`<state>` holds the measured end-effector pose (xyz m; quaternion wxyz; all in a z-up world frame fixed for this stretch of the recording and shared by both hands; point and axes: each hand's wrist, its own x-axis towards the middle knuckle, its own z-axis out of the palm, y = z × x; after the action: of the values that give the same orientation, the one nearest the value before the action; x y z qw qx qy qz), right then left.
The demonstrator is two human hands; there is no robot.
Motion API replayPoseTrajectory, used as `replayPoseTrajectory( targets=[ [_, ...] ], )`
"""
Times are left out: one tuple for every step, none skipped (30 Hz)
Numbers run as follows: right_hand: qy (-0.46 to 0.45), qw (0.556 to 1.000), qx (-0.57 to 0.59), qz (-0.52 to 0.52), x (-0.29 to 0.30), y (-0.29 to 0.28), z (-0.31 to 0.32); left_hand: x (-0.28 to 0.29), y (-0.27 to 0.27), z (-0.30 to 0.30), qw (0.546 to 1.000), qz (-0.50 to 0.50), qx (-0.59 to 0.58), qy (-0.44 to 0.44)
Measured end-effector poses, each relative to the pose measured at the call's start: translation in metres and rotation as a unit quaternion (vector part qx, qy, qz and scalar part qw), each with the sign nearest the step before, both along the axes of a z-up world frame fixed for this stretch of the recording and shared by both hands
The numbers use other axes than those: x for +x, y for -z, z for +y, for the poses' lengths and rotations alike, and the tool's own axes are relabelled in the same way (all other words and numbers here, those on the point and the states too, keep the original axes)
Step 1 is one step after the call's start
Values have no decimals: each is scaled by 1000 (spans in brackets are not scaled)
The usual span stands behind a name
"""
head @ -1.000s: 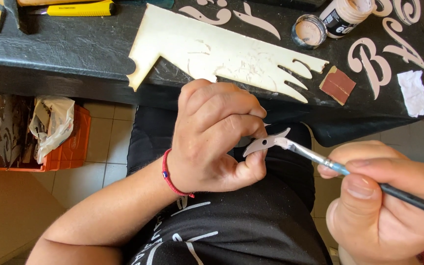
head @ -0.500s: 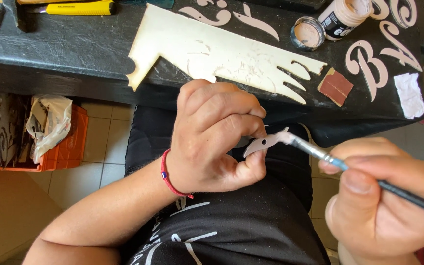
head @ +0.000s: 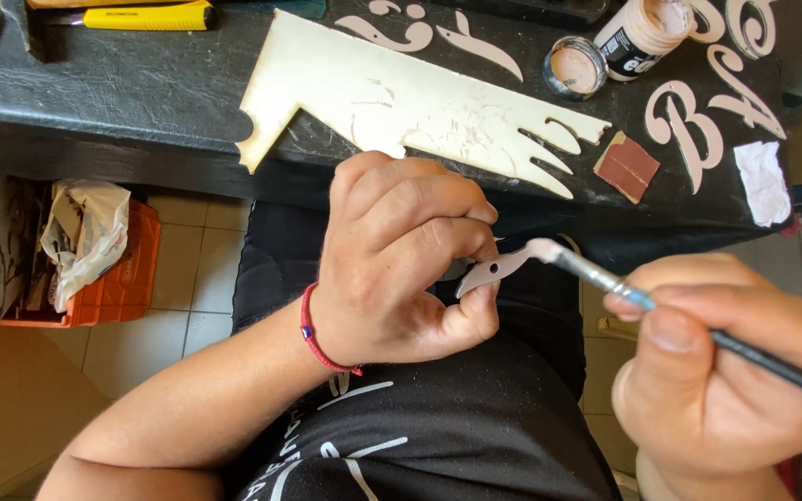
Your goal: The person paints various wooden cutouts, including a large piece and smaller decorative shapes, using a paintbrush and light-colored paint. They dip the brush into a container to reload paint and carefully apply it to the edges and surfaces of the pieces.
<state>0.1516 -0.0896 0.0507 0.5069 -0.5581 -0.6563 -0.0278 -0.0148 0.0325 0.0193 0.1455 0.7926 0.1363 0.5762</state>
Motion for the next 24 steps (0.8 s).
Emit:
replayPoseTrajectory(
  targets=[
    [10, 1000, 20, -3, 3, 3, 2, -1, 0, 0, 1000, 0, -2, 3],
    [8, 1000, 21, -3, 7, 5, 1, -1, 0, 1, 1000, -1, -2, 1],
    [9, 999, 34, -7, 11, 7, 0, -1, 0, 1, 1000, -3, -2, -2],
    [9, 999, 48, -12, 14, 10, -2, -1, 1, 1, 1000, -4, -3, -4],
    [10, 999, 47, -12, 8, 6, -6, -1, 0, 1, 1000, -4, -3, -3],
    [7, 1000, 22, -10, 2, 2, -9, -1, 0, 1, 1000, -1, -4, -3],
    [5, 1000, -2, -9, -4, -3, -13, -1, 0, 1, 1000, 2, -3, -3],
    [7, 1000, -1, -9, -4, -3, -11, 0, 0, 1, 1000, 1, -3, -1],
    [-7, 1000, -8, -7, -3, -3, -9, 0, 0, 0, 1000, -3, -6, -1],
    [-20, 1000, -14, -4, -3, -3, -7, 0, 1, 0, 1000, -6, -9, 0],
    [-21, 1000, -14, -4, -1, -1, -5, -1, 1, 0, 1000, -7, -9, -1],
    [-15, 1000, 4, -13, 2, 1, -3, -1, 1, -1, 1000, -8, -12, -3],
    [-10, 999, 23, -22, 5, 3, 0, -2, 1, -1, 1000, -10, -15, -6],
    [-13, 999, 23, -22, 8, 5, 0, -2, 2, 0, 1000, -10, -15, -8],
    [6, 999, 31, -20, 11, 7, -1, -2, 2, 0, 1000, -12, -14, -6],
    [24, 999, 39, -18, 14, 10, -3, -1, 2, 0, 1000, -14, -13, -4],
    [24, 999, 39, -18, 14, 11, -7, -1, 3, 0, 1000, -14, -14, -4],
    [25, 999, 31, -13, 15, 11, -12, -1, 3, 0, 1000, -12, -14, -3],
    [26, 999, 23, -9, 15, 12, -17, 0, 3, 0, 1000, -10, -13, 0],
    [27, 999, 23, -8, 6, 3, -15, 0, 3, -1, 1000, -10, -13, 1],
    [7, 1000, -3, -21, -2, -5, -13, 0, 2, -1, 1000, -9, -13, 1],
    [-14, 999, -30, -33, -10, -14, -10, 0, 2, -1, 1000, -8, -12, 0],
    [-15, 999, -29, -33, -8, -10, -8, 0, 1, 0, 1000, -8, -11, -1],
    [-17, 999, -13, -24, -7, -7, -5, 0, 1, 0, 1000, -8, -10, 0]
  ],
)
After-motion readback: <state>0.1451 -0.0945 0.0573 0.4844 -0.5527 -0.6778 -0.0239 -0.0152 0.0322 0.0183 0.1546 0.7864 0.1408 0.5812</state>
